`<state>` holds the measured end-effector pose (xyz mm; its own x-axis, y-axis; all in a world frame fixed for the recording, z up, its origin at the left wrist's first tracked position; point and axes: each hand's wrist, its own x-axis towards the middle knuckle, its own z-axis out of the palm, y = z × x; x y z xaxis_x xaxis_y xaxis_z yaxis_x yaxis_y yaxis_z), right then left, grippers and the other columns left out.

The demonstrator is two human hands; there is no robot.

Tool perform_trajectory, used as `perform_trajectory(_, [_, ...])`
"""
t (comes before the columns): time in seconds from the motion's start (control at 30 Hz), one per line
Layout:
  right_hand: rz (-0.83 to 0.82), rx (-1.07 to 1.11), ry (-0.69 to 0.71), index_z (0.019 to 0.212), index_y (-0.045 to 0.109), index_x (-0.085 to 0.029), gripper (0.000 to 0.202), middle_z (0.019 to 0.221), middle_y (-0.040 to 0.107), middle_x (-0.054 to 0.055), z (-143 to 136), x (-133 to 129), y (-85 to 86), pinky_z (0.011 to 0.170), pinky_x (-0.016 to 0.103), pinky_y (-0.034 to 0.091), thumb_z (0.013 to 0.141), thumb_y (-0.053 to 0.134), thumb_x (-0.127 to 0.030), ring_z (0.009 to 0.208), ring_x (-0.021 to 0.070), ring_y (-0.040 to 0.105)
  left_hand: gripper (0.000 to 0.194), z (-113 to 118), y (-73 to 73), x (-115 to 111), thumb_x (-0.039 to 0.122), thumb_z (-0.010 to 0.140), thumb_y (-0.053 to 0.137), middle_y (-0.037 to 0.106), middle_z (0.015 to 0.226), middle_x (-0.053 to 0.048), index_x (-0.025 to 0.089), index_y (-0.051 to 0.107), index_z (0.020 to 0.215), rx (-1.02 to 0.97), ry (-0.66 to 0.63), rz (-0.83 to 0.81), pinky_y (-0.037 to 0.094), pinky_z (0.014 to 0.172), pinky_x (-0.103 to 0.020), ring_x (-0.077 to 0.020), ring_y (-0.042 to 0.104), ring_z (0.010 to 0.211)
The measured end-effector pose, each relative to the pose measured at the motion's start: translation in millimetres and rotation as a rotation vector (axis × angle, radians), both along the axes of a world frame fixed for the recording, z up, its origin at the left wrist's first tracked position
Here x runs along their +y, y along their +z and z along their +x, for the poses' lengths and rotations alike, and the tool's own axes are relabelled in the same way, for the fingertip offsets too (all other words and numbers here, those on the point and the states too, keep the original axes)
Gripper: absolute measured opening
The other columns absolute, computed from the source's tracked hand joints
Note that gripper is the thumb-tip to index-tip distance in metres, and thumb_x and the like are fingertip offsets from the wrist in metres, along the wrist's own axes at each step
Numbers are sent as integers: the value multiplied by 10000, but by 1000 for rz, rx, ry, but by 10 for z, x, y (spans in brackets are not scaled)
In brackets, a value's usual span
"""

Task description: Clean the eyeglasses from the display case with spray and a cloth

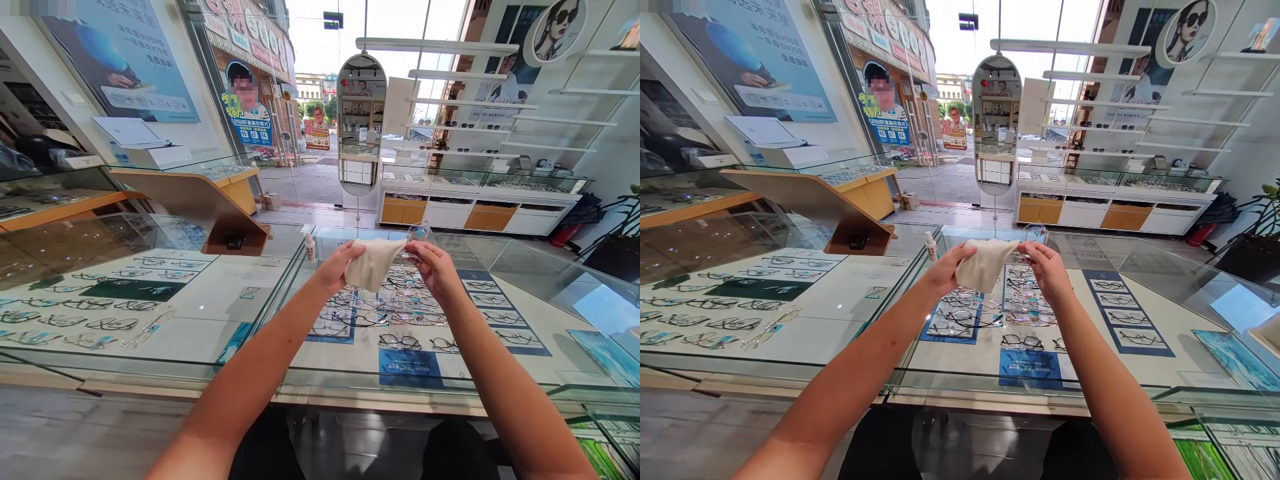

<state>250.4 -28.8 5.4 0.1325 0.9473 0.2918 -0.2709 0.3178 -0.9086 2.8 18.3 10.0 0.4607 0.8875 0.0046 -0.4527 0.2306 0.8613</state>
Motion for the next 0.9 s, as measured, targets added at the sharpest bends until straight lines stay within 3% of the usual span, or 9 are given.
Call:
perform_trajectory(0.1, [10,-38,-17,880,847,-254,220,1057,788,78,-17,-42,23,900,384,532,832,863,-468,1046,253,677,382,-8,44,-10,350,732,938,775,946,-19,186,721,1000,-8,118,31,560,730,-273,-165,713,839])
perform_trajectory(0.23, [-2,-104,60,875,841,-251,247,1029,766,78,-117,-142,59,882,381,522,867,815,-497,1016,251,655,342,20,50,-26,324,750,894,750,911,10,201,698,1002,-5,195,39,526,702,-248,-136,678,794])
perform_trajectory(0.43, [-3,-257,190,869,837,-257,295,951,737,54,-291,-217,-14,885,384,473,916,766,-540,898,228,589,322,100,60,-145,323,748,872,691,842,19,189,676,966,-17,125,128,489,691,-224,-120,637,761])
perform_trajectory(0.57, [16,-336,218,904,838,-268,295,951,721,35,-303,-190,-100,900,371,437,965,726,-533,898,218,559,294,102,60,-166,321,765,759,698,865,-15,158,718,1005,13,54,195,465,651,-233,-130,612,741])
perform_trajectory(0.77, [34,-374,232,917,826,-270,307,972,712,32,-311,-188,-107,901,363,433,995,689,-533,925,224,561,286,125,31,-140,142,755,716,728,883,-10,195,768,1031,117,199,258,440,652,-249,-132,595,729])
perform_trajectory(0.9, [48,-392,253,917,817,-269,295,958,711,26,-327,-206,-77,892,362,424,1008,679,-513,913,217,567,260,136,23,-145,209,810,818,776,1043,-44,208,789,1068,130,155,432,527,794,-276,-173,685,904])
